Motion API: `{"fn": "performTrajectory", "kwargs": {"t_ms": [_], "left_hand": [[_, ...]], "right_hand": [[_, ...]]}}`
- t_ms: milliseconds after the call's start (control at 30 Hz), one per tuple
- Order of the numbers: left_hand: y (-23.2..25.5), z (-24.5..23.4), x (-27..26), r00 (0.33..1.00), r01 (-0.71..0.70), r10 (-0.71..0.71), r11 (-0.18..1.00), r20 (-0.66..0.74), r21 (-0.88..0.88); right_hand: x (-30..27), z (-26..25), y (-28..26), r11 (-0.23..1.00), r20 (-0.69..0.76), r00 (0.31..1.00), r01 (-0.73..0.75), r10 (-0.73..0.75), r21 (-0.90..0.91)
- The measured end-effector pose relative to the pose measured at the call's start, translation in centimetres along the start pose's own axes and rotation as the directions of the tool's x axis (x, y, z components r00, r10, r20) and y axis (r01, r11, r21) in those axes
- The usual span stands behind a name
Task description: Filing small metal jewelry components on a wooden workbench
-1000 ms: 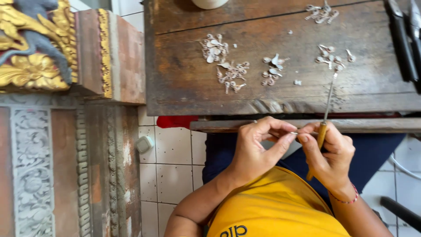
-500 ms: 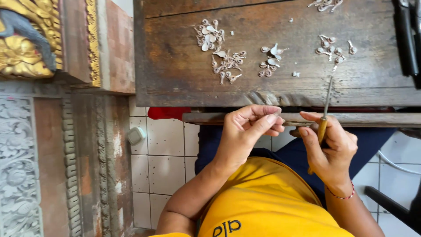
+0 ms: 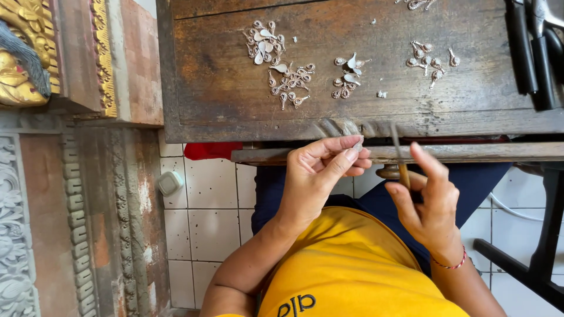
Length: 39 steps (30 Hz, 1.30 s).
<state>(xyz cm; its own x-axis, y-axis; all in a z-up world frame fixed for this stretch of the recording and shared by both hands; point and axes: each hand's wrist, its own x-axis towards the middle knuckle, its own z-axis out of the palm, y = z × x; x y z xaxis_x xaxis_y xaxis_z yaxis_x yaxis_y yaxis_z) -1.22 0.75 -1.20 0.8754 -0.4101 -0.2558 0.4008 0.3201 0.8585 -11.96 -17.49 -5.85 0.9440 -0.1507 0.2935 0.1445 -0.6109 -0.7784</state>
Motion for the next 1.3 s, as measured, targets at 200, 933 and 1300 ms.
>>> {"fn": "performTrajectory", "kwargs": {"t_ms": [200, 933, 1300], "left_hand": [[0.0, -0.3, -0.3, 0.994, -0.100, 0.103, 0.989, -0.022, 0.112], [1.0, 0.1, 0.1, 0.978, -0.185, 0.193, 0.978, -0.083, 0.098], [1.8, 0.9, -0.8, 0.991, -0.118, 0.128, 0.973, -0.036, 0.198]], "right_hand": [[0.2, -0.6, -0.4, 0.916, 0.205, 0.939, 0.321, -0.275, -0.240], [1.4, -1.3, -2.3, 0.957, 0.178, 0.969, 0.204, -0.168, -0.205], [5.2, -1.9, -3.9, 0.998, 0.072, 0.997, 0.037, -0.034, -0.042]]}}
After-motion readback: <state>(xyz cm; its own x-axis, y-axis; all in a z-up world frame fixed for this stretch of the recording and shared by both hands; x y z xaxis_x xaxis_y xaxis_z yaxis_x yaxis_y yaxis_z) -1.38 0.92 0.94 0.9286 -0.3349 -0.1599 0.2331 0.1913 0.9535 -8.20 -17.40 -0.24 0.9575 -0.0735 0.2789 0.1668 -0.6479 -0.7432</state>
